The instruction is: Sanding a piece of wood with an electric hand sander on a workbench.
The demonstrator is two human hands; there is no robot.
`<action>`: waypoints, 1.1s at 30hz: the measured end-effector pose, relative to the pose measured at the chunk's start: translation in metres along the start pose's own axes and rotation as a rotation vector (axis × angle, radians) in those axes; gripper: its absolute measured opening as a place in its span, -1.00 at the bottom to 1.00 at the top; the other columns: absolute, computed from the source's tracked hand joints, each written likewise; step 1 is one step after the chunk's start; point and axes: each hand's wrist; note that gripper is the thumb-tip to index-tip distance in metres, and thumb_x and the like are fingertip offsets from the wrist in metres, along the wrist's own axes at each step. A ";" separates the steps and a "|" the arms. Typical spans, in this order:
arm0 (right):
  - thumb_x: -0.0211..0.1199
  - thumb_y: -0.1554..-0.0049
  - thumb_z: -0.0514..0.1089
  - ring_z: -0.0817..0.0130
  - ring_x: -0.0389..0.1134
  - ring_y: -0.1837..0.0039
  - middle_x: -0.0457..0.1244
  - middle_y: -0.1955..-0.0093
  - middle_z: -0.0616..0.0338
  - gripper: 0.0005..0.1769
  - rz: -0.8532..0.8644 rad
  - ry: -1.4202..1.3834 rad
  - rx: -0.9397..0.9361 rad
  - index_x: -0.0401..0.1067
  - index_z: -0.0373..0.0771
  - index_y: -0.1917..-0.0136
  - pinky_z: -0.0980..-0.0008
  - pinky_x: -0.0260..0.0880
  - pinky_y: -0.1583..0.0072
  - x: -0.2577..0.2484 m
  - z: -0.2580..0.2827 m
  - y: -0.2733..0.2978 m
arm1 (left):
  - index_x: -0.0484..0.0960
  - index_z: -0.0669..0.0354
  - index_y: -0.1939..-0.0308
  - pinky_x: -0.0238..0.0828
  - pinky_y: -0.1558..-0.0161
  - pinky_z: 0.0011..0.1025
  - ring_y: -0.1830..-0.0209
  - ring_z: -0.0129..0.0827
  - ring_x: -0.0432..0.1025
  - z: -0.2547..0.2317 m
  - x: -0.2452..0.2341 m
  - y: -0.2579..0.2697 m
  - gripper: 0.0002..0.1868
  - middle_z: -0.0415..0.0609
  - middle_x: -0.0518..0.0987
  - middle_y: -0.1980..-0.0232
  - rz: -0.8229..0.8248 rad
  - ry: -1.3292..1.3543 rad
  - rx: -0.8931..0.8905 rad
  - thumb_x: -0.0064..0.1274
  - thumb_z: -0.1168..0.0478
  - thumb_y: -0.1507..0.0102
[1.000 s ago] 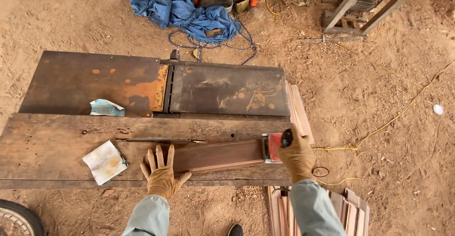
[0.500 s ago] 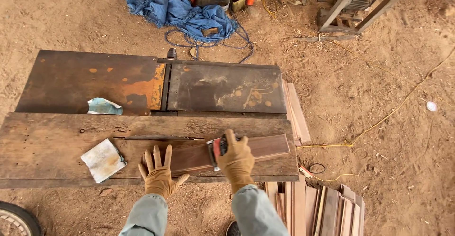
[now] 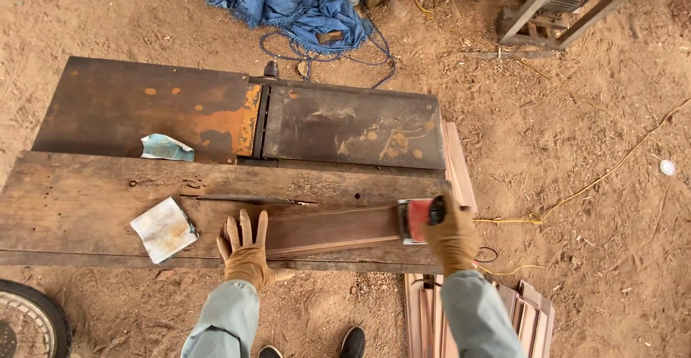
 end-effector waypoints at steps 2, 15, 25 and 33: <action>0.44 0.01 0.02 -0.14 0.46 0.01 0.25 -0.10 -0.10 -0.25 0.017 0.019 0.113 0.25 0.36 -0.40 -0.04 0.54 0.10 -0.013 -0.016 -0.009 | -0.55 -0.28 -0.62 -0.40 -0.50 0.34 -0.67 0.22 -0.54 0.000 -0.002 0.001 0.71 0.16 -0.48 -0.69 0.042 -0.053 0.004 0.35 -0.63 0.24; 0.40 -0.04 -0.06 -0.05 0.46 0.05 0.22 -0.09 -0.10 -0.37 0.074 -0.032 0.009 0.28 0.34 -0.33 0.08 0.58 0.18 0.014 0.074 0.023 | -0.57 -0.24 -0.60 -0.48 -0.49 0.39 -0.66 0.26 -0.55 0.004 0.008 -0.004 0.72 0.17 -0.49 -0.68 -0.008 0.026 0.029 0.34 -0.62 0.24; 0.11 -0.23 0.36 0.17 0.42 0.17 0.17 0.05 -0.02 -0.45 0.231 -0.069 -0.104 0.20 0.18 -0.39 0.17 0.56 0.31 0.033 0.186 0.084 | -0.55 -0.20 -0.61 -0.49 -0.49 0.38 -0.66 0.25 -0.55 0.010 0.008 -0.002 0.73 0.17 -0.50 -0.68 -0.040 0.059 0.096 0.37 -0.60 0.26; 0.20 -0.14 0.24 0.11 0.42 0.13 0.17 0.03 0.02 -0.52 0.213 -0.037 -0.203 0.24 0.22 -0.29 0.20 0.52 0.31 0.045 0.200 0.094 | -0.49 -0.19 -0.63 -0.37 -0.50 0.37 -0.67 0.25 -0.45 0.006 0.005 0.001 0.70 0.17 -0.40 -0.69 -0.077 -0.044 0.076 0.31 -0.63 0.24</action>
Point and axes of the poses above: each hand's wrist, its own y-axis away from the middle knuckle, its own x-axis out of the palm, z = x × y
